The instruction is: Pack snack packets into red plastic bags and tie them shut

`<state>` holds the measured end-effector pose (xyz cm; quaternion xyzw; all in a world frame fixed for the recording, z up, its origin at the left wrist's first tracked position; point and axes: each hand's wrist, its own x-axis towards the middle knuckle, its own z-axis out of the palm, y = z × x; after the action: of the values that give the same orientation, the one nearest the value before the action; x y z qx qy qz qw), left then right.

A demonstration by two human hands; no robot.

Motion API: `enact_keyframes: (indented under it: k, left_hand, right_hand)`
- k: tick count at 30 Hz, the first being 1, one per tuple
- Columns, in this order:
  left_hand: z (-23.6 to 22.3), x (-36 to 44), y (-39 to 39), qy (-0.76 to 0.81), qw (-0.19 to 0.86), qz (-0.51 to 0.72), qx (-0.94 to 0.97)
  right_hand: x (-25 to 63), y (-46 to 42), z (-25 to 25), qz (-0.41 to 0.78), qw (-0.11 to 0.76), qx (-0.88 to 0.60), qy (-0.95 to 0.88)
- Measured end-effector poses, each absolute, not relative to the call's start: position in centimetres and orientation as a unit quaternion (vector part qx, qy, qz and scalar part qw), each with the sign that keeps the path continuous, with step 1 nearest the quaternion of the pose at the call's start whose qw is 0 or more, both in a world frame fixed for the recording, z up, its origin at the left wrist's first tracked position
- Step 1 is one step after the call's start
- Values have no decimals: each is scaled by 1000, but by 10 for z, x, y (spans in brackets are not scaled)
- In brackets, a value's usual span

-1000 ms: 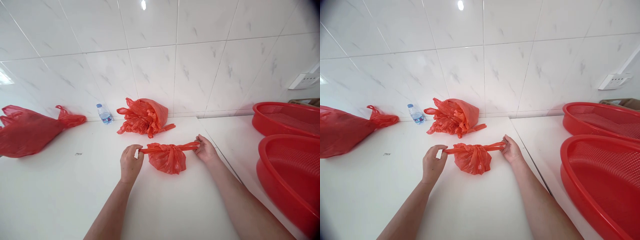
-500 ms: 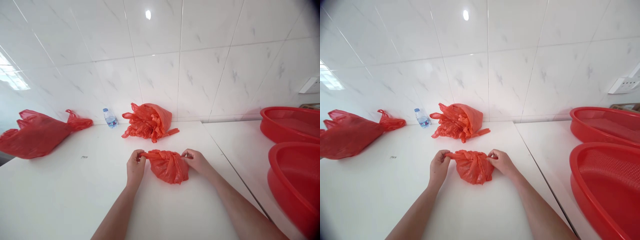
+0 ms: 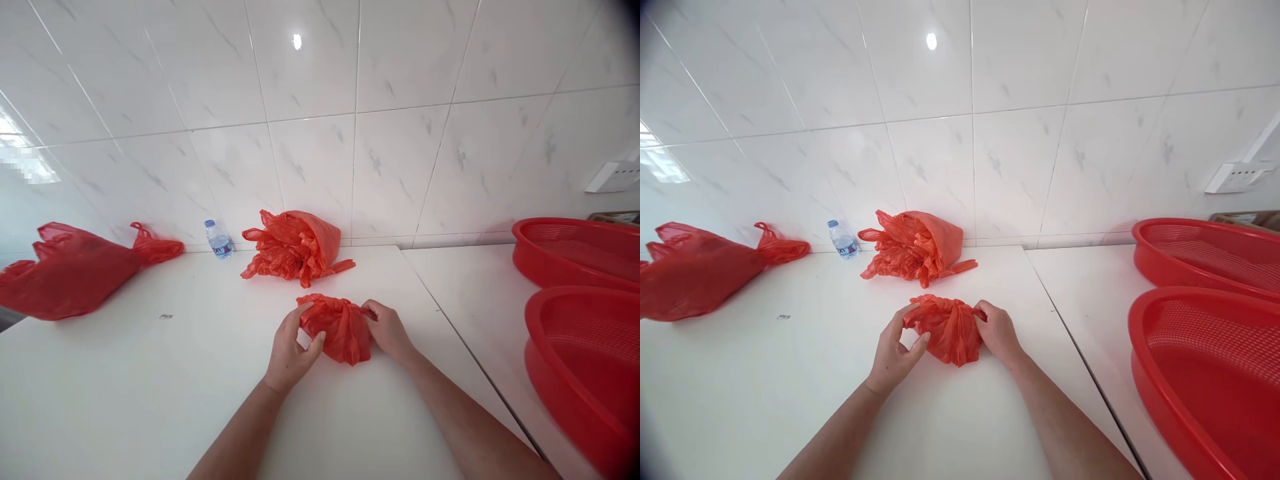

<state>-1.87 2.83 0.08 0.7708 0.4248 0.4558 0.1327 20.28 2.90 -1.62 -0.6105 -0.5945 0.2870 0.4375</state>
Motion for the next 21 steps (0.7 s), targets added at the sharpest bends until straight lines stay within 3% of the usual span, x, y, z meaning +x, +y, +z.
enact_keyframes:
  k: [5,9,15,21]
  left_hand:
    - [-6,-8,27,325,4,421,847]
    - [-15,-4,32,328,-8,377,866]
    - [-13,-7,33,387,27,342,856]
    - [0,-21,38,476,67,328,813]
  right_hand:
    - [188,21,-10,196,500,-583,-610]
    - [167,12,-9,90,469,-522,-707]
    - [151,5,-11,176,376,-477,-775]
    - [163,8,-13,196,441,-479,-733]
